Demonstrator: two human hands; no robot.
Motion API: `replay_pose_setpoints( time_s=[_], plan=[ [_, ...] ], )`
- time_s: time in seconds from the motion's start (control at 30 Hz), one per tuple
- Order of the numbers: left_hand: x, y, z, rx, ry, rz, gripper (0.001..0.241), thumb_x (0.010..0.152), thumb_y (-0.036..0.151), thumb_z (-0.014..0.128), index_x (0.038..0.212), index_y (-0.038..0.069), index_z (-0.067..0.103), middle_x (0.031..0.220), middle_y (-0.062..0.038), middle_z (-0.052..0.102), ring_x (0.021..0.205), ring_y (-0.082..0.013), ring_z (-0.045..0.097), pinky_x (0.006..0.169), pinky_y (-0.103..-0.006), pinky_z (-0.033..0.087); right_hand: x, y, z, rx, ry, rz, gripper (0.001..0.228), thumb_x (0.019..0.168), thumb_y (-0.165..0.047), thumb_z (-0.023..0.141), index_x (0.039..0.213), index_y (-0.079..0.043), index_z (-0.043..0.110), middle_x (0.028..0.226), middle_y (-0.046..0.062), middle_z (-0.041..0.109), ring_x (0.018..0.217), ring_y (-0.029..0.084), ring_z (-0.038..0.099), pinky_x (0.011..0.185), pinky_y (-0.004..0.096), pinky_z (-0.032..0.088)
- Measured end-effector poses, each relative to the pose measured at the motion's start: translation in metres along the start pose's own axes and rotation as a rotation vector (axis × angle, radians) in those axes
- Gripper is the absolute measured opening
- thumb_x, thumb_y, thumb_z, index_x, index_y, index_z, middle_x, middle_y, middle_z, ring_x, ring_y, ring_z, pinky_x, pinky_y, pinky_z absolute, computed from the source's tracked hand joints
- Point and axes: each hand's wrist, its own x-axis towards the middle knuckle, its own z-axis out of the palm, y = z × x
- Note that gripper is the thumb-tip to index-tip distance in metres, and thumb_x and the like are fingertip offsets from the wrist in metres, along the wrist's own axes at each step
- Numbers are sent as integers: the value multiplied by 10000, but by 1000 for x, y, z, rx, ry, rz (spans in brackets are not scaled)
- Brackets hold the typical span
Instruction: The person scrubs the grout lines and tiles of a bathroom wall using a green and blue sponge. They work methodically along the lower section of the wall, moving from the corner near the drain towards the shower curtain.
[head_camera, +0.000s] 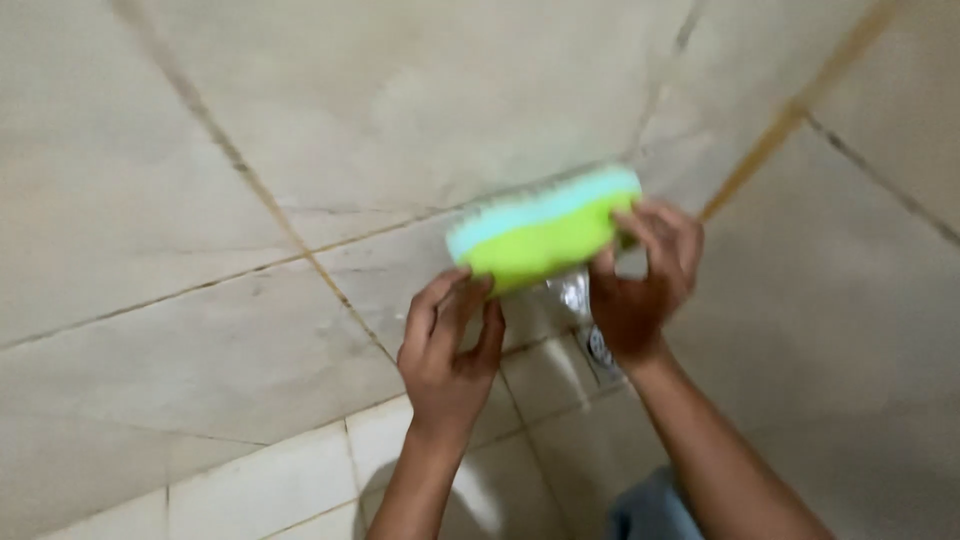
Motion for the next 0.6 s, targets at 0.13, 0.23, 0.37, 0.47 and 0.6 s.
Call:
replay_pose_setpoints(
  time_s=[0.13, 0.23, 0.37, 0.47, 0.6],
  plan=[
    [-3, -11, 18, -49, -51, -63, 289, 885, -47, 776, 1153, 52, 734, 1215, -106, 697, 1069, -236, 736, 882, -323, 614, -3, 4, 4, -177, -125, 90, 410, 910, 56, 603, 1271, -79, 742, 1335, 68, 629, 1187, 281, 596, 1027, 384, 525],
    [-2, -12, 18, -96, -58, -121, 283, 870, -51, 777, 1140, 33, 750, 1191, -112, 709, 1058, -242, 739, 882, -322, 612, 8, -5, -5, -160, -158, 106, 387, 878, 43, 629, 1230, -63, 751, 1305, 91, 631, 1169, 310, 582, 998, 405, 519],
    [2, 7, 25, -92, -22, -47, 284, 875, -37, 789, 1145, 31, 739, 1195, -116, 707, 1064, -241, 737, 902, -324, 612, 17, 6, -22, -124, -80, 89, 329, 915, 21, 642, 1209, -86, 742, 1295, 44, 633, 1192, 270, 617, 1044, 382, 550],
    [-1, 0, 30, -69, -21, -13, 280, 890, -29, 793, 1155, 36, 731, 1206, -120, 713, 1073, -243, 740, 911, -324, 613, 1, 30, -14, -101, -111, 182, 320, 941, 30, 619, 1191, -123, 747, 1317, 67, 612, 1172, 261, 610, 972, 344, 587],
    [-18, -25, 55, -118, -75, -69, 273, 916, -46, 755, 1177, 33, 728, 1227, -122, 726, 1082, -256, 755, 894, -311, 622, -11, 41, -7, -138, -177, 105, 417, 898, 111, 600, 1210, -117, 758, 1316, 123, 626, 1215, 316, 587, 978, 367, 547]
  ],
)
